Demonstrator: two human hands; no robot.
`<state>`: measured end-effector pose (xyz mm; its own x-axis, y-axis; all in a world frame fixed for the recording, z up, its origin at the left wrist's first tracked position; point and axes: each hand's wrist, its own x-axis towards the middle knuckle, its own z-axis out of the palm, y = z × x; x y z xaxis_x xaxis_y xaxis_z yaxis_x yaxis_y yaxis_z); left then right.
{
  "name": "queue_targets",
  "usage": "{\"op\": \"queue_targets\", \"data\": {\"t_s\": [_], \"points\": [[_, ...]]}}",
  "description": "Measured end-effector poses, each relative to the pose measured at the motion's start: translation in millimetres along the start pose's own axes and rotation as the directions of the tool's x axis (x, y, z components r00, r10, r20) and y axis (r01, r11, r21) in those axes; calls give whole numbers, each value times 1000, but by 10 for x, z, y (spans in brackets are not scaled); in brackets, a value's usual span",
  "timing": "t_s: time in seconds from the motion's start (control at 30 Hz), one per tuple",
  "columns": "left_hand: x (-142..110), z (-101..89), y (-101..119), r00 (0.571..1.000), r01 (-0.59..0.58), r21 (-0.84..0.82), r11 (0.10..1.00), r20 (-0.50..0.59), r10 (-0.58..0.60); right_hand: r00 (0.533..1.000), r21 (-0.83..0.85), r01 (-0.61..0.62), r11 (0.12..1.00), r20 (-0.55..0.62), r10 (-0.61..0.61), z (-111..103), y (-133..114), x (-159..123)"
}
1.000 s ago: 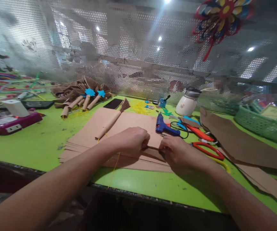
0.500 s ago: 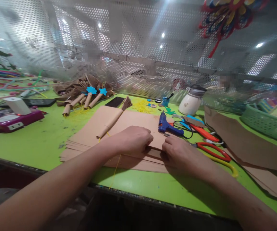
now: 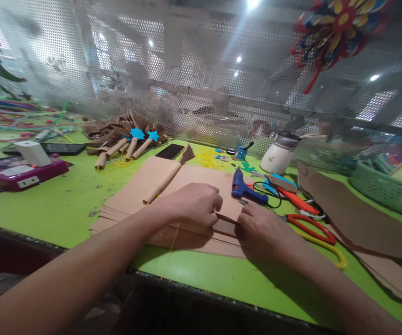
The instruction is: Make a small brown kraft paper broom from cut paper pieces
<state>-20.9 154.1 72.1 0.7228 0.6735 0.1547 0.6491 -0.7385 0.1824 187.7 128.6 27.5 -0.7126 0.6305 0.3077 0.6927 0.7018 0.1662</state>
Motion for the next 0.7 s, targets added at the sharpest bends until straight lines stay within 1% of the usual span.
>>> {"op": "queue_targets", "data": {"t_s": [0.03,0.07,0.1,0.13,0.2,0.23,0.3,0.4,0.53,0.63,0.7], "points": [[21,-20,-37,999,48,-112,993,-15,-50,999,-5,6,1000,-42,-7,-7,-1,16],[44,-37,-71,994,96,-240,966,-20,-104,996,-11,17,1000,-90,-18,-19,-3,34],[66,-48,-97,988,139,-363,921,-15,-154,990,-16,31,999,-138,-33,-33,-7,51],[84,-54,-113,982,172,-466,868,9,-189,983,-18,47,999,-178,-50,-48,-12,66],[101,-51,-115,976,212,-575,790,83,-202,970,-7,86,996,-226,-86,-71,-24,87],[100,-45,-105,974,225,-590,776,122,-190,968,2,102,995,-233,-98,-76,-29,92],[85,-30,-83,970,240,-578,780,176,-168,965,10,95,995,-246,-90,-70,-30,93],[63,-1,-85,969,234,-570,787,198,-145,964,9,59,998,-261,-55,-46,-17,83],[73,39,-123,967,228,-617,753,232,-102,968,45,8,999,-249,3,-56,-18,80],[88,52,-109,957,272,-645,714,257,-132,960,191,-43,981,-264,94,-97,-30,90],[90,49,-83,954,293,-662,690,251,-164,943,356,-110,928,-258,211,-126,-20,100]]}}
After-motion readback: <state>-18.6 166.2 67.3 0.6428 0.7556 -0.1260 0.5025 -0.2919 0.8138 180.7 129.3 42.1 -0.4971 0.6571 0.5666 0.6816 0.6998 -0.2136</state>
